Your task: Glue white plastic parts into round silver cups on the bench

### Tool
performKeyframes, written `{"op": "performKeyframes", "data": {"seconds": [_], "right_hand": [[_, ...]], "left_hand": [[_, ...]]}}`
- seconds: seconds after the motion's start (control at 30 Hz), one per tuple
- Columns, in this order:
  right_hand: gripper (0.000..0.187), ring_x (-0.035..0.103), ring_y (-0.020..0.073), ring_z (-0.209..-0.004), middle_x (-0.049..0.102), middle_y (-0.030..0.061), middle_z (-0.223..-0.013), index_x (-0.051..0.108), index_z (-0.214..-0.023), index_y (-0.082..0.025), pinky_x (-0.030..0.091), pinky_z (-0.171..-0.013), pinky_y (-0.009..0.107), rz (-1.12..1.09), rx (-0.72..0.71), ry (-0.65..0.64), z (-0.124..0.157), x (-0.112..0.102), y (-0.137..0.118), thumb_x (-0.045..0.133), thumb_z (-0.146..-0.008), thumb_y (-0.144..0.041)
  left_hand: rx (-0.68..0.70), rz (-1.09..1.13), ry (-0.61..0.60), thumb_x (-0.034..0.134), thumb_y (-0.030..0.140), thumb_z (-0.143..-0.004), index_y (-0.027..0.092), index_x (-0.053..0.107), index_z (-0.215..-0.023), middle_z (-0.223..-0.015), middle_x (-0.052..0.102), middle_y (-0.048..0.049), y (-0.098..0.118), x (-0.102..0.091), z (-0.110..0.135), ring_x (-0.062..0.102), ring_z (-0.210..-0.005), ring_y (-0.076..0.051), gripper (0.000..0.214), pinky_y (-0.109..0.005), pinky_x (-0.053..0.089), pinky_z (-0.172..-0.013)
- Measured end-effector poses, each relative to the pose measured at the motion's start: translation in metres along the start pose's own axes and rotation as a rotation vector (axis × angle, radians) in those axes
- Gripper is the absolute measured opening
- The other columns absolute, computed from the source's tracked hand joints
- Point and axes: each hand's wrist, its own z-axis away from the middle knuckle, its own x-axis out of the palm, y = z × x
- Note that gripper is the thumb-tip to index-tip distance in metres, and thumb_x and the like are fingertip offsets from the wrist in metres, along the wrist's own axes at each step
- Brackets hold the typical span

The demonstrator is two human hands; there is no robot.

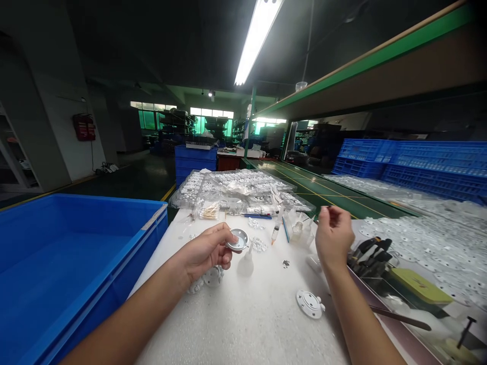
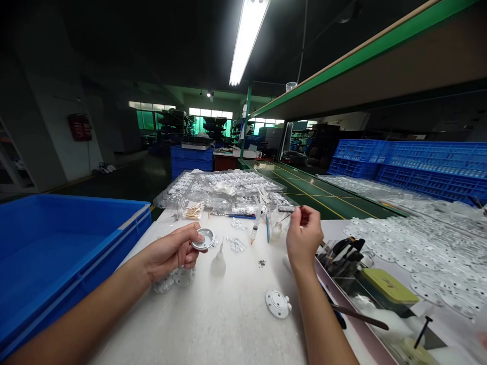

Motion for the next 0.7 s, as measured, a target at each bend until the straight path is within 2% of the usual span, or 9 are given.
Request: {"op": "performKeyframes", "data": {"seconds": [0.03, 0.07, 0.1, 0.13, 0.17, 0.23, 0.3, 0.43, 0.7], "right_hand": [[0.035, 0.055, 0.0192, -0.080, 0.055, 0.0067, -0.090, 0.047, -0.107, -0.017, 0.046, -0.077, 0.034, -0.087, -0.016, 0.052, 0.006, -0.004, -0.010, 0.039, -0.091, -0.047], [0.028, 0.056, 0.0181, -0.077, 0.054, 0.0048, -0.087, 0.045, -0.104, -0.019, 0.046, -0.077, 0.034, -0.313, -0.033, 0.101, 0.013, -0.007, -0.021, 0.044, -0.091, -0.044], [0.022, 0.056, 0.0173, -0.076, 0.054, 0.0032, -0.085, 0.044, -0.100, -0.020, 0.047, -0.078, 0.035, -0.529, -0.049, 0.112, 0.022, -0.010, -0.032, 0.049, -0.090, -0.040], [0.018, 0.057, 0.0167, -0.074, 0.054, 0.0023, -0.084, 0.044, -0.098, -0.021, 0.048, -0.078, 0.036, -0.583, -0.059, 0.092, 0.032, -0.013, -0.042, 0.048, -0.092, -0.038], [0.015, 0.058, 0.0165, -0.073, 0.056, 0.0019, -0.083, 0.044, -0.096, -0.022, 0.048, -0.079, 0.037, -0.622, -0.064, 0.052, 0.043, -0.015, -0.052, 0.047, -0.092, -0.036], [0.009, 0.061, 0.0169, -0.076, 0.059, 0.0025, -0.086, 0.047, -0.097, -0.022, 0.048, -0.082, 0.040, -0.756, -0.080, -0.142, 0.064, -0.019, -0.068, 0.047, -0.093, -0.030], [0.006, 0.063, 0.0167, -0.077, 0.062, 0.0024, -0.090, 0.048, -0.100, -0.023, 0.048, -0.080, 0.038, -0.840, -0.131, -0.264, 0.079, -0.023, -0.079, 0.045, -0.095, -0.024], [0.014, 0.064, 0.0163, -0.082, 0.064, 0.0022, -0.093, 0.048, -0.105, -0.025, 0.050, -0.077, 0.035, -0.835, -0.217, -0.385, 0.092, -0.026, -0.085, 0.040, -0.097, -0.017], [0.015, 0.064, 0.0165, -0.086, 0.063, 0.0028, -0.097, 0.048, -0.109, -0.025, 0.051, -0.078, 0.035, -0.787, -0.268, -0.494, 0.093, -0.024, -0.077, 0.041, -0.097, -0.018]], "left_hand": [[-0.004, -0.003, -0.004, 0.062, 0.022, -0.076, 0.019, 0.036, -0.075, -0.072, 0.054, 0.0015, 0.000, 0.000, 0.000, 0.043, -0.046, -0.005, 0.026, -0.017, 0.035, -0.044], [-0.010, -0.004, -0.007, 0.062, 0.022, -0.076, 0.020, 0.036, -0.075, -0.070, 0.053, 0.0019, -0.001, 0.001, 0.000, 0.043, -0.045, -0.005, 0.027, -0.017, 0.035, -0.043], [-0.019, -0.006, -0.011, 0.062, 0.022, -0.076, 0.020, 0.036, -0.076, -0.070, 0.053, 0.0021, -0.002, 0.001, 0.000, 0.043, -0.045, -0.005, 0.027, -0.018, 0.036, -0.043], [-0.027, -0.008, -0.017, 0.062, 0.022, -0.076, 0.020, 0.036, -0.076, -0.069, 0.053, 0.0021, -0.002, 0.002, 0.000, 0.043, -0.044, -0.005, 0.027, -0.018, 0.036, -0.043], [-0.032, -0.012, -0.023, 0.062, 0.021, -0.076, 0.020, 0.036, -0.077, -0.070, 0.053, 0.0018, -0.003, 0.002, 0.000, 0.043, -0.044, -0.006, 0.026, -0.018, 0.037, -0.043], [-0.032, -0.024, -0.036, 0.061, 0.022, -0.076, 0.020, 0.037, -0.079, -0.073, 0.056, 0.0005, -0.003, 0.003, 0.000, 0.044, -0.044, -0.005, 0.024, -0.018, 0.037, -0.042], [-0.030, -0.034, -0.037, 0.061, 0.023, -0.077, 0.020, 0.037, -0.080, -0.074, 0.057, 0.0002, -0.004, 0.003, -0.001, 0.045, -0.043, -0.006, 0.024, -0.018, 0.038, -0.042], [-0.050, -0.045, -0.027, 0.062, 0.022, -0.076, 0.021, 0.037, -0.078, -0.069, 0.057, 0.0013, -0.004, 0.004, -0.002, 0.045, -0.042, -0.006, 0.026, -0.018, 0.038, -0.042], [-0.071, -0.044, -0.061, 0.064, 0.022, -0.076, 0.020, 0.038, -0.080, -0.062, 0.054, 0.0029, -0.007, 0.011, -0.001, 0.045, -0.040, -0.007, 0.026, -0.018, 0.040, -0.041]]}}
